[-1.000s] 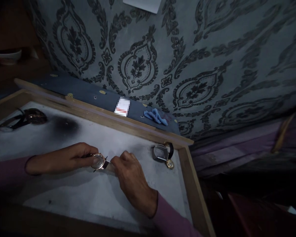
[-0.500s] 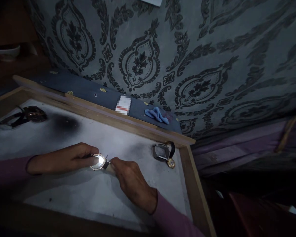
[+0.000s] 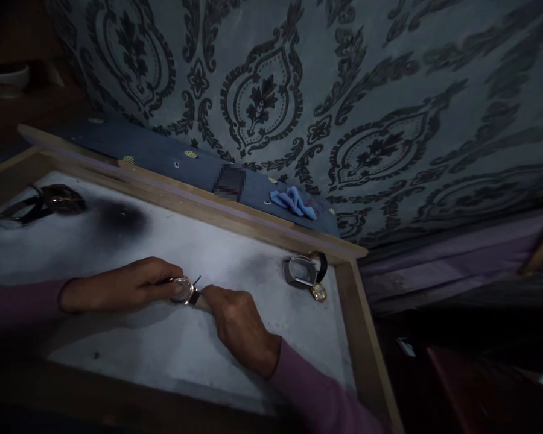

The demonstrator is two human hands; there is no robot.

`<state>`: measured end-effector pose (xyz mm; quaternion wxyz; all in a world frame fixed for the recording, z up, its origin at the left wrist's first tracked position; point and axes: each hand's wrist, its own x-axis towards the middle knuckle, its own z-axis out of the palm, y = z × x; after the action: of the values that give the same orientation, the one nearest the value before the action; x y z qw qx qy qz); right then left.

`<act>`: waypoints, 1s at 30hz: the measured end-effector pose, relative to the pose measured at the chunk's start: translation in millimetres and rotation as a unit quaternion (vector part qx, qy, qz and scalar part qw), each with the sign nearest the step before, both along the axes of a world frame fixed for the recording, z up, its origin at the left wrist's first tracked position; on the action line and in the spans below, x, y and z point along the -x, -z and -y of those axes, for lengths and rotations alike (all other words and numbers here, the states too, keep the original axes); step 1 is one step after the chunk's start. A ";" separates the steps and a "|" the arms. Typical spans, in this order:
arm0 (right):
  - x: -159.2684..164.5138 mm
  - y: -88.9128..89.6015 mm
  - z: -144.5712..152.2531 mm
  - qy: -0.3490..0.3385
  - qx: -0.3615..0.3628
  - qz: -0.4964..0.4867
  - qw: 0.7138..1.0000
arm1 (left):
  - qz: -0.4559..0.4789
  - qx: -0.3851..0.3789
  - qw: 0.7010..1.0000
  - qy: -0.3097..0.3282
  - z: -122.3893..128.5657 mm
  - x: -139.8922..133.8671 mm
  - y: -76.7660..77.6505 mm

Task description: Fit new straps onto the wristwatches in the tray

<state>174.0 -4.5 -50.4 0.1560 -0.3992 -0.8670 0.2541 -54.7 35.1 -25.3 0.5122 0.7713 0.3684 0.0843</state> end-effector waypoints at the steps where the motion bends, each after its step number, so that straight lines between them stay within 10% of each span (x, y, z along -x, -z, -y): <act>1: 0.1 -1.3 -0.6 0.001 0.028 -0.013 1.000 | 0.007 0.006 1.000 0.002 -0.5 0.5 0.8; 30: 0.5 -0.7 -1.1 -0.039 -0.051 -0.005 0.998 | -0.031 -0.038 0.999 0.004 2.2 -2.6 -0.2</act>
<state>173.5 -3.4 -49.7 0.1698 -0.3553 -0.8930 0.2177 -52.1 32.9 -25.1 0.4714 0.7939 0.3774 0.0715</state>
